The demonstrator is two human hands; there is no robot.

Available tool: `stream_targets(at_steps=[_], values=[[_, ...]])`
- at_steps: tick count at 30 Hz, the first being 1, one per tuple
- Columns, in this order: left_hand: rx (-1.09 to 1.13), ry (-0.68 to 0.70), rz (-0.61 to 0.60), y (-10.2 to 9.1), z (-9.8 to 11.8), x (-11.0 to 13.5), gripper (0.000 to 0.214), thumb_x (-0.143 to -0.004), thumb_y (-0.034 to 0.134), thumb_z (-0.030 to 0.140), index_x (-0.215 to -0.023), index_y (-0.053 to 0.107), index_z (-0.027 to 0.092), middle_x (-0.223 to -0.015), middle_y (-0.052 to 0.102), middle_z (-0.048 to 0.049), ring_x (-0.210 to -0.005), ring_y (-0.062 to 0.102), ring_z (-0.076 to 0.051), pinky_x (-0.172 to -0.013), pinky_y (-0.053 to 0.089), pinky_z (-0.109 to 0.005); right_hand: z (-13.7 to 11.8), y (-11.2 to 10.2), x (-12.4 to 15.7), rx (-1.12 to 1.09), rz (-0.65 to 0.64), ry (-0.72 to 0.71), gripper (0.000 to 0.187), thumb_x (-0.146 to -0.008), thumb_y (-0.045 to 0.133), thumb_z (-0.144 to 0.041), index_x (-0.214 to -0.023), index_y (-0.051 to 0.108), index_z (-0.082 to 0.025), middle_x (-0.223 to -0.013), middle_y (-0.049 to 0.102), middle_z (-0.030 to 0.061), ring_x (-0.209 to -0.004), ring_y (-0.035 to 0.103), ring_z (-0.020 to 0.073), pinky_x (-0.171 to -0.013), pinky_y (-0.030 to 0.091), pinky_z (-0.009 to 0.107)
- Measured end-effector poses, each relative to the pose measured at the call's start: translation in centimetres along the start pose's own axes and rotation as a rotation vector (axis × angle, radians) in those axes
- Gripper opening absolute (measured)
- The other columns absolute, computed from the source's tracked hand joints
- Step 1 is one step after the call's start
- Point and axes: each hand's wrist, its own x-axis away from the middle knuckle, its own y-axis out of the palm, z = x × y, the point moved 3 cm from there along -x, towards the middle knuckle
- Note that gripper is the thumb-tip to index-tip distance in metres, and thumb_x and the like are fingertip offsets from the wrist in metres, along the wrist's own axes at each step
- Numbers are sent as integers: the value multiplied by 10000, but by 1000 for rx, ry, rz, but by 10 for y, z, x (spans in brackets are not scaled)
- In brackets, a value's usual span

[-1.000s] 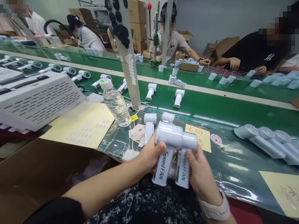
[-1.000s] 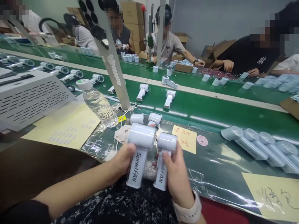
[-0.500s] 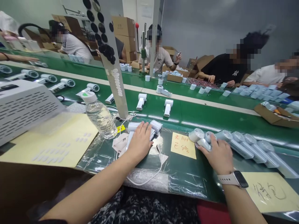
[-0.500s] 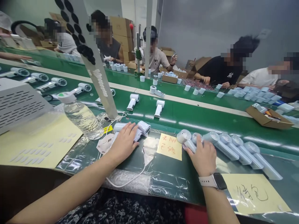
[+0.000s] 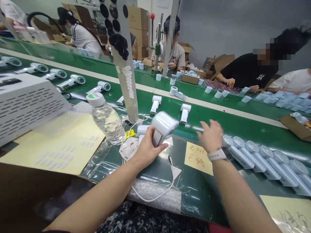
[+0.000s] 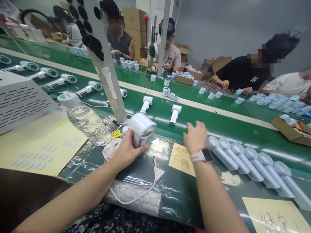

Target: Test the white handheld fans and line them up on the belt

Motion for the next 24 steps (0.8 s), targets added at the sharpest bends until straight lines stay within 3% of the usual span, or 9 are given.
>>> stream_targets(at_steps=[2,5,7,10,13,15,18,20,24], values=[[295,-65,-45,1,-4,2,554,-740,746,535,-1093,481,201,-859,663,-35,-757,662,-220,-707,533,-362,-43,22,-21,-63,-87,-28,484,-928,573,-422,-1380,528,-254,-1460,469,154,-1371,382,324,-1080,337,491],[746,-205,-126,6,-8,4,607,-745,651,703,-1059,466,217,-673,614,30,-566,616,-159,-539,485,-271,-83,42,-44,-129,-162,43,479,-948,573,-440,-1371,517,-223,-1417,508,126,-1280,487,313,-1044,393,539],[906,-287,-150,9,-8,4,624,-697,720,680,-1039,474,220,-666,620,36,-591,639,-161,-545,502,-259,-91,40,-53,-173,-189,90,395,-957,581,-395,-1301,560,-201,-1358,550,108,-1203,549,283,-1017,434,534],[968,-330,-169,12,-3,3,617,-642,803,619,-979,513,191,-794,671,-16,-694,678,-186,-649,567,-322,-89,13,-52,-269,-224,79,252,-988,529,-321,-1164,637,-177,-1171,648,88,-1070,619,235,-949,492,466],[1073,-388,-188,16,-2,4,600,-675,770,639,-971,583,152,-966,704,-111,-831,697,-236,-744,581,-377,-85,-23,-17,-394,-245,-28,324,-1010,383,-247,-1127,682,-206,-1047,674,76,-1031,638,219,-907,510,383],[1184,-416,-190,18,-3,5,563,-744,719,625,-1011,633,137,-1070,707,-152,-970,684,-269,-838,566,-398,-84,-44,23,-474,-247,-112,361,-993,367,-293,-1121,702,-253,-1151,635,86,-1050,637,223,-888,517,367],[1318,-411,-193,19,-3,8,560,-835,602,636,-1059,670,128,-1103,719,-162,-1058,667,-282,-933,526,-409,-86,-64,84,-653,-204,-299,351,-952,408,-372,-1041,735,-277,-1323,550,95,-1199,563,279,-968,473,446],[1364,-402,-186,17,-3,10,596,-799,617,672,-1055,679,137,-1026,743,-135,-990,690,-271,-921,531,-407,-87,-62,110,-765,-258,-325,324,-939,434,-400,-919,727,-264,-1296,591,89,-1193,563,295,-975,461,476],[1375,-336,-107,10,-3,8,537,-628,795,641,-895,685,189,-886,749,-36,-925,703,-249,-905,551,-393,-88,-33,123,-766,-250,-86,217,-865,514,-369,-717,561,-217,-1024,661,175,-1055,576,384,-927,424,601]])
